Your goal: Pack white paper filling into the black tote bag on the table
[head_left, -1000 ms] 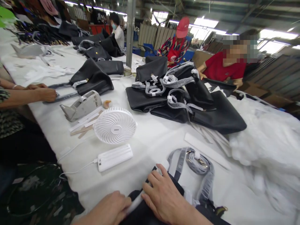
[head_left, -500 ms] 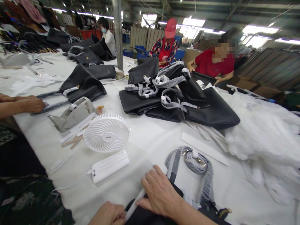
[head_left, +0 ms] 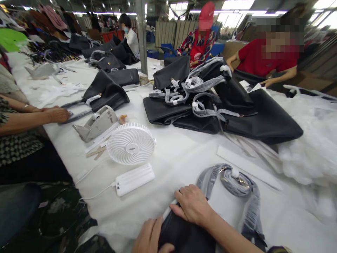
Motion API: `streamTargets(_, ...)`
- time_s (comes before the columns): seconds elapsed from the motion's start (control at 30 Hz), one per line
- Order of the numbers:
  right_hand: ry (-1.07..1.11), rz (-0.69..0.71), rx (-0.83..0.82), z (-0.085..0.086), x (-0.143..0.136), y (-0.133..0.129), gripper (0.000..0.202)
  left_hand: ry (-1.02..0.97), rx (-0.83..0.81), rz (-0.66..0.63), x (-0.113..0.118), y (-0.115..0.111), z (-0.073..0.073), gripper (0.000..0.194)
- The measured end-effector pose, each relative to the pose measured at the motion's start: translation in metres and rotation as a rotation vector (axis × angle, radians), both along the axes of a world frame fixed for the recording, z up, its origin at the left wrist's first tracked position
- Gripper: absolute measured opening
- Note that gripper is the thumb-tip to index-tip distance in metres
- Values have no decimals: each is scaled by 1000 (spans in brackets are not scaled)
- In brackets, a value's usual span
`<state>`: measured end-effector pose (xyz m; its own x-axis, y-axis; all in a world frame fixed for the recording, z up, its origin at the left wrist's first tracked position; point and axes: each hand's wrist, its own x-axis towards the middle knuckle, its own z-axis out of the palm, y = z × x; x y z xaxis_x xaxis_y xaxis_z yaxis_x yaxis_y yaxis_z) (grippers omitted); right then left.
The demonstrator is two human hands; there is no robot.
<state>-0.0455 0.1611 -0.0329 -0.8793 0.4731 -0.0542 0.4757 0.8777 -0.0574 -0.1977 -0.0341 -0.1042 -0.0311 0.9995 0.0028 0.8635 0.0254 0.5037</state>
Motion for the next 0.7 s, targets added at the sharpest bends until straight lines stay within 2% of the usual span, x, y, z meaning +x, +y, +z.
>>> streamTargets(0.1, 51, -13, -4, -1, -7, 1, 29, -54, 34, 68, 11, 9, 2, 35)
streamTargets(0.2, 123, -92, 58, 4, -5, -13, 21, -159, -23, 117, 11, 18, 15, 30)
streamTargets(0.33, 274, -140, 235, 6, 22, -69, 37, -234, -68, 109, 7, 27, 30, 34)
streamTargets(0.47, 213, -137, 271, -8, 49, -121, 52, -161, -79, 78, 5, 31, 36, 39)
streamTargets(0.57, 157, -223, 143, -13, 54, -135, 66, 116, 142, -37, 7, 31, 42, 30)
streamTargets(0.7, 213, -300, -96, -11, 53, -141, 66, 478, 546, -387, 23, 28, 41, 50)
